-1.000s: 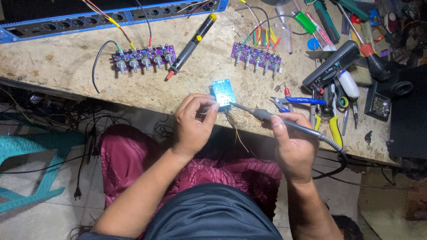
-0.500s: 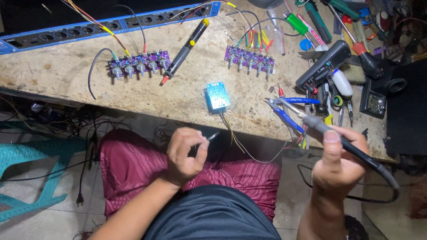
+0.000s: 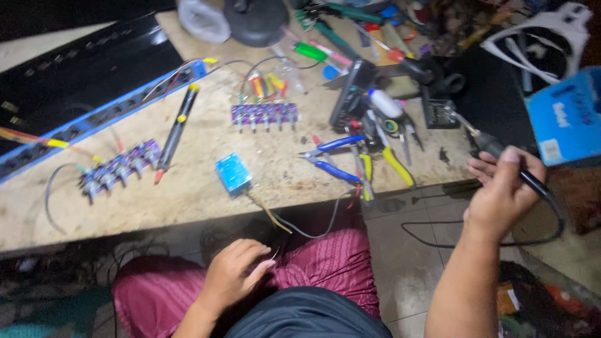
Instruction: Soldering wires to a circuit board and preparing wires using pliers
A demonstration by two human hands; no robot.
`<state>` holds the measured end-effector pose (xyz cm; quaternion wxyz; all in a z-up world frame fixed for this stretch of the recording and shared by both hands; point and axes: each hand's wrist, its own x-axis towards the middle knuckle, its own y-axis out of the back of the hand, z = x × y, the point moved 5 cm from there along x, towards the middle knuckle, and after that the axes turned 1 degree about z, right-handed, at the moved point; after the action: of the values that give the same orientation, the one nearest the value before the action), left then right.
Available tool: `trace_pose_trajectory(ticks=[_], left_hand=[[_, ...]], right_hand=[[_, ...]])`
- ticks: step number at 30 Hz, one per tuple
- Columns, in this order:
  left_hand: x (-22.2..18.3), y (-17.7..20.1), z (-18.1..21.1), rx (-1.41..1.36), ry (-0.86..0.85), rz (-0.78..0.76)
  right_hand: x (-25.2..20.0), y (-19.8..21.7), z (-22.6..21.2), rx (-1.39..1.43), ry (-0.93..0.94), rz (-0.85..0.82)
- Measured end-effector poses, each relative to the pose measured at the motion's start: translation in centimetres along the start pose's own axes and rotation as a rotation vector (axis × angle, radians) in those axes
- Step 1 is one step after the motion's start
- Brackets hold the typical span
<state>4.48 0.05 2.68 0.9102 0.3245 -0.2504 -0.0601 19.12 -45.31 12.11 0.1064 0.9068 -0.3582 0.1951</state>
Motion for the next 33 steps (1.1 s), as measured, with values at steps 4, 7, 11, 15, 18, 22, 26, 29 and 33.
trace_pose_trajectory(ticks=[4, 7, 11, 15, 18, 22, 26, 29, 33], left_hand=[[3.9, 5.0, 2.5, 0.071, -0.061, 0.078], [5.5, 7.4, 1.1, 0.175, -0.09, 0.082], [8.2, 8.8, -1.1, 0.472, -0.113, -0.07], [10.7, 8.3, -2.5, 0.619, -0.039, -0.309], [11.6, 7.1, -3.5, 0.643, -0.116, -0.337], [13.0, 7.3, -2.9, 0.578, -0.132, -0.395], [13.3, 7.8, -2.8, 0.506, -0.166, -0.341], [13.2, 8.4, -2.3, 0.428, -0.144, -0.294], [12.6, 8.3, -1.6, 0.204, 0.092, -0.247]], right_hand=[[1.7, -0.8, -0.1, -0.083, 0.036, 0.029], [2.9, -2.4, 0.8, -0.084, -0.041, 0.035], [5.1, -5.2, 4.4, -0.084, -0.002, -0.032], [8.1, -8.2, 9.3, -0.032, -0.06, -0.01], [9.4, -10.2, 12.0, 0.072, -0.365, -0.031], [8.0, -10.5, 12.5, 0.284, -0.565, -0.145], [2.1, -9.5, 6.3, 0.432, -0.606, -0.113], [-4.8, -8.4, -3.5, 0.198, -0.07, -0.118], [-16.2, -14.1, -14.2, 0.009, 0.763, -0.746]])
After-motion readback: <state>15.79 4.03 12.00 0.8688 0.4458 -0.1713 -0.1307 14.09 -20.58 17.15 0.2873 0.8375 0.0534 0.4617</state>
